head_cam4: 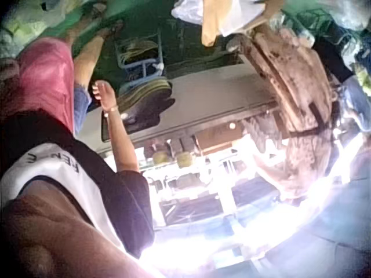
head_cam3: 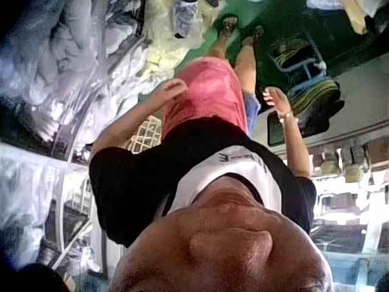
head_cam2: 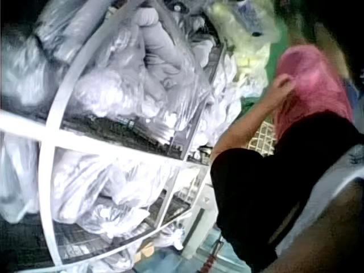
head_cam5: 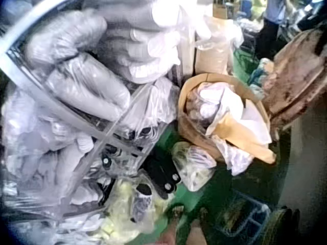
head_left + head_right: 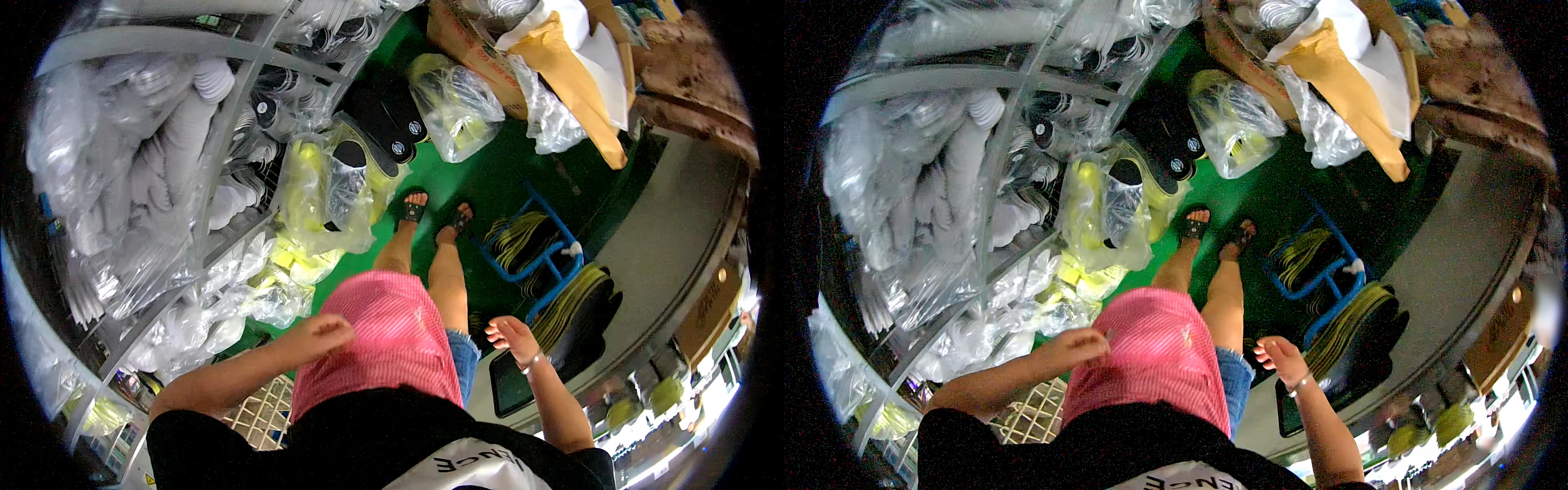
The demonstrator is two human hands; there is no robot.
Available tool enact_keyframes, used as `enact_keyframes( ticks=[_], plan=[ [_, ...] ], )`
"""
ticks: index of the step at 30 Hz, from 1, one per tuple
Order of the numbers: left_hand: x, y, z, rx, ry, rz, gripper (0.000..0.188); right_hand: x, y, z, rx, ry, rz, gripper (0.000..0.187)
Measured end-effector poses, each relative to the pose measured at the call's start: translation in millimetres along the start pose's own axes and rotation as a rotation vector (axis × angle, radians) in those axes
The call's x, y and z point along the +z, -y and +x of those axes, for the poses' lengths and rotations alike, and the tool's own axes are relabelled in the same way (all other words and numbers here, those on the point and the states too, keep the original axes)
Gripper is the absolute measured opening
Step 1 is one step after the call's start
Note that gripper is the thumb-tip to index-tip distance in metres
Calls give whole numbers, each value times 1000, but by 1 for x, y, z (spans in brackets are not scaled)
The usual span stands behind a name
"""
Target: The person picks up insoles from a bag and organizes them into stacks on a workspace, before inserting them into black shoes and returning the remaining insoles to storage bags.
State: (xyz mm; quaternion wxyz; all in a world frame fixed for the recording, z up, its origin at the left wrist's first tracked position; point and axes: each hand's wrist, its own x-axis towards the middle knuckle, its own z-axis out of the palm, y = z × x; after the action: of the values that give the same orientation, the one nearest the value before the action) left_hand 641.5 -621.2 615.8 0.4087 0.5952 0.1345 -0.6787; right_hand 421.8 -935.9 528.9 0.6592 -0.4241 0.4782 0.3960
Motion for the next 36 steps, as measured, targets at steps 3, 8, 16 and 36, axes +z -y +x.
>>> enact_keyframes(
  ticks=[3,8,16,36],
  plan=[
    [-13,1,68,-61,-197,-180,19,12,14,93,15,77,57,23],
    [-18,-2,202,-115,-383,-442,26,48,-42,229,-276,-11,-483,22],
    [-68,59,482,262,-900,-376,69,26,-44,225,-442,-7,-1377,24],
    [-111,49,562,125,-1290,-300,73,31,-50,228,-389,-31,-1309,38]
  ],
)
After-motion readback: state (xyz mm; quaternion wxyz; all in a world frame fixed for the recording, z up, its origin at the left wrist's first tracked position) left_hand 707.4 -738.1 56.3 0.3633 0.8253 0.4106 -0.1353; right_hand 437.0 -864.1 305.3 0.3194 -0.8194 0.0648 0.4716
